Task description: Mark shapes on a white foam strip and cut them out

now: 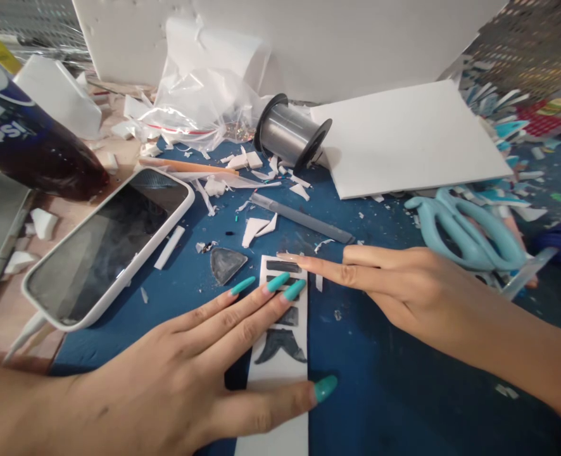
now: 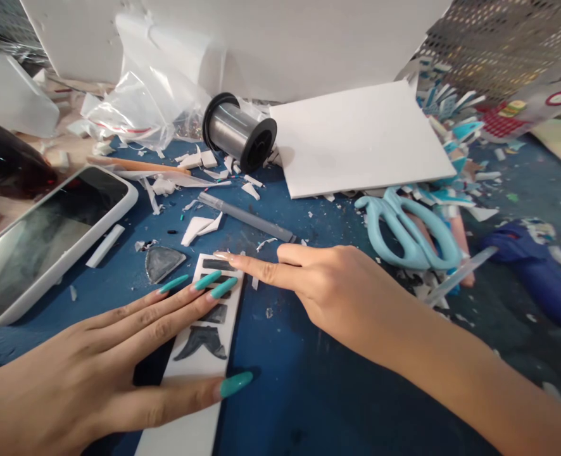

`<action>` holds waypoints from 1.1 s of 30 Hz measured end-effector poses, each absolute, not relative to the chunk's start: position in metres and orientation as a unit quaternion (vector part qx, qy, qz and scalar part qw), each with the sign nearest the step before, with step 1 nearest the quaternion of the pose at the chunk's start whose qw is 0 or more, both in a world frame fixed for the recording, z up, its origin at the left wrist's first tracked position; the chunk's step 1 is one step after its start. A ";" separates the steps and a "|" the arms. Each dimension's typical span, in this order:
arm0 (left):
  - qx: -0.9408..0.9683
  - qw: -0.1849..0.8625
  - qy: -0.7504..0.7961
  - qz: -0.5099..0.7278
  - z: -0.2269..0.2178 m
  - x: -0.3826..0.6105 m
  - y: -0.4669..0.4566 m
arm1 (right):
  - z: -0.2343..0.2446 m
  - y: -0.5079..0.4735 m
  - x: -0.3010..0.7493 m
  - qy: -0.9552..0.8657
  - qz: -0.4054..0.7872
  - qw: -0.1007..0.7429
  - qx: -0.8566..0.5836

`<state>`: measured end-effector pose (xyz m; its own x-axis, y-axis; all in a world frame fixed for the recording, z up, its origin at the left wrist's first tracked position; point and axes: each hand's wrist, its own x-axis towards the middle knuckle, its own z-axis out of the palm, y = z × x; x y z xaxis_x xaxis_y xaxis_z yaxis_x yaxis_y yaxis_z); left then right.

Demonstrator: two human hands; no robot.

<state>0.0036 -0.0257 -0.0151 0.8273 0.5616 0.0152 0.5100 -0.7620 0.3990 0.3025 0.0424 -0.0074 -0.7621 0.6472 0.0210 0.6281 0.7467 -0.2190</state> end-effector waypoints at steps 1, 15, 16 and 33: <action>0.935 0.195 0.290 0.065 -0.016 0.005 -0.026 | -0.006 0.043 0.302 -0.934 0.121 0.060 -0.330; 0.964 0.113 0.210 0.117 -0.034 -0.012 -0.029 | 0.006 0.043 0.296 -0.936 0.117 0.045 -0.329; 0.963 0.119 0.211 0.116 -0.033 -0.013 -0.028 | 0.007 0.042 0.297 -0.937 0.110 0.041 -0.330; 0.931 0.224 0.284 0.047 -0.021 -0.001 -0.025 | 0.019 0.042 0.289 -0.952 -0.015 0.003 -0.307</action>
